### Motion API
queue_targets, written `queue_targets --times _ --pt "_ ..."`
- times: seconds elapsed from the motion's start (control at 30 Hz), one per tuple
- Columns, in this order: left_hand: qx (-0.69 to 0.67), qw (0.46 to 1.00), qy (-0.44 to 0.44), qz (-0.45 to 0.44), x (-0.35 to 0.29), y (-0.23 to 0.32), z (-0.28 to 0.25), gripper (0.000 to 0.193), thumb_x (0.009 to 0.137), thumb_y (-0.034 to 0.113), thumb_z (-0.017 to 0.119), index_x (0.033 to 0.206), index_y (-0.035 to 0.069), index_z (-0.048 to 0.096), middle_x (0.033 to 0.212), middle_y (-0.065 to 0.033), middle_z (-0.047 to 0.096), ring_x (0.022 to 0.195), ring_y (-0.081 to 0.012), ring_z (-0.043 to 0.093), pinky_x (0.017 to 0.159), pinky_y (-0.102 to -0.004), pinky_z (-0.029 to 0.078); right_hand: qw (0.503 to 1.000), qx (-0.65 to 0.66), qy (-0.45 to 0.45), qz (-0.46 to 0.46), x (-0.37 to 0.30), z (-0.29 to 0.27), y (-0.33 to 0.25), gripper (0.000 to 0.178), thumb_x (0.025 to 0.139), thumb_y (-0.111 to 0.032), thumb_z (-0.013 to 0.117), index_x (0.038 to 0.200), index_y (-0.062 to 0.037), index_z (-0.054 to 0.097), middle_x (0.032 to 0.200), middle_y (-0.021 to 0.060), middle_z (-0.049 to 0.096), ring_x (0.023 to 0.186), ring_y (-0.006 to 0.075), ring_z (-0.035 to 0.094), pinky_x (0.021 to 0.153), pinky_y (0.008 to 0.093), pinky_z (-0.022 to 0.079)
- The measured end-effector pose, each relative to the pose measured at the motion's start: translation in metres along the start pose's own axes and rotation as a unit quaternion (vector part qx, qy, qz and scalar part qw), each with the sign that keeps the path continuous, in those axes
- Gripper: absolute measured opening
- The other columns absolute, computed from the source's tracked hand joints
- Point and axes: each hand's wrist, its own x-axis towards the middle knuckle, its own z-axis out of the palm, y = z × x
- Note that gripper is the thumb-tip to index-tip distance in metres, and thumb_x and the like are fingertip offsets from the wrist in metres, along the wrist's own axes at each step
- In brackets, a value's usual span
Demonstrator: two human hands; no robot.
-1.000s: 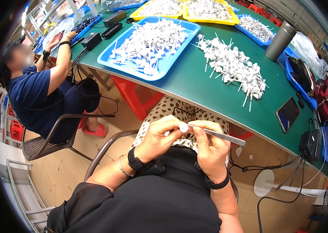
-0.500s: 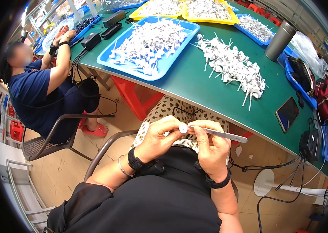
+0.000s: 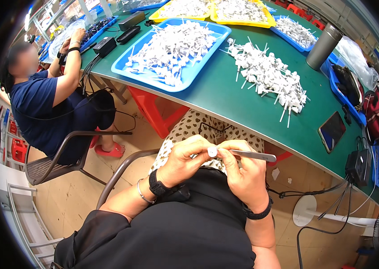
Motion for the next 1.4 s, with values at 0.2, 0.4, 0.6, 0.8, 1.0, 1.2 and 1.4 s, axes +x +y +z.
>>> queue_targets --times 0.2,0.4,0.6,0.8,1.0,1.2,1.4 --pt "-0.024 0.999 -0.014 -0.019 0.003 -0.006 -0.002 0.011 0.091 0.001 0.070 0.102 0.001 0.072 0.087 -0.0074 0.066 0.074 -0.0149 0.066 0.065 -0.0264 0.053 0.985 0.154 0.061 0.050 -0.001 0.007 0.002 0.010 0.095 0.002 0.065 0.104 0.0054 0.066 0.096 0.0108 0.070 0.087 0.0168 0.071 0.079 0.0275 0.058" --pt "-0.049 0.998 -0.019 -0.043 0.001 -0.005 -0.003 0.009 0.093 0.001 0.068 0.101 -0.001 0.071 0.087 -0.0059 0.065 0.073 -0.0114 0.066 0.064 -0.0247 0.053 0.994 0.090 0.067 -0.008 -0.003 0.011 0.006 0.011 0.094 0.000 0.067 0.104 0.0038 0.067 0.098 0.0103 0.071 0.081 0.0142 0.067 0.071 0.0256 0.054" --pt "-0.032 0.998 -0.018 -0.041 0.001 -0.004 -0.005 0.009 0.092 0.001 0.069 0.101 -0.001 0.072 0.088 -0.0066 0.066 0.073 -0.0127 0.066 0.064 -0.0255 0.053 0.995 0.063 0.063 -0.033 -0.001 0.012 0.011 0.009 0.094 0.000 0.067 0.102 0.0037 0.067 0.096 0.0106 0.071 0.080 0.0148 0.067 0.070 0.0258 0.054" --pt "-0.021 0.999 -0.019 -0.043 0.001 -0.005 -0.004 0.012 0.092 0.000 0.069 0.103 0.000 0.072 0.087 -0.0065 0.066 0.073 -0.0131 0.066 0.065 -0.0255 0.053 0.992 0.105 0.074 -0.007 -0.001 0.014 0.008 0.008 0.095 0.001 0.065 0.102 0.0049 0.067 0.096 0.0113 0.071 0.082 0.0168 0.071 0.072 0.0267 0.056" --pt "0.005 1.000 -0.011 -0.018 0.001 -0.005 -0.005 0.013 0.091 0.001 0.070 0.103 0.001 0.073 0.087 -0.0065 0.066 0.073 -0.0136 0.066 0.065 -0.0257 0.053 0.993 0.090 0.077 0.003 0.000 0.015 0.007 0.008 0.095 0.001 0.065 0.102 0.0053 0.067 0.095 0.0112 0.072 0.082 0.0171 0.071 0.074 0.0274 0.057" --pt "0.010 1.000 -0.013 -0.013 0.001 -0.004 -0.005 0.013 0.090 0.002 0.072 0.104 0.003 0.073 0.087 -0.0063 0.067 0.073 -0.0135 0.065 0.065 -0.0261 0.053 0.993 0.085 0.079 -0.002 -0.002 0.016 0.011 0.008 0.095 0.002 0.065 0.102 0.0058 0.066 0.094 0.0116 0.072 0.082 0.0174 0.072 0.074 0.0279 0.058" --pt "0.012 1.000 -0.015 -0.023 0.001 -0.004 -0.005 0.014 0.091 0.003 0.072 0.104 0.004 0.074 0.086 -0.0063 0.067 0.073 -0.0132 0.064 0.065 -0.0264 0.052 0.992 0.104 0.077 0.009 -0.001 0.016 0.008 0.007 0.096 0.003 0.062 0.101 0.0072 0.065 0.095 0.0128 0.071 0.084 0.0192 0.073 0.077 0.0293 0.059"
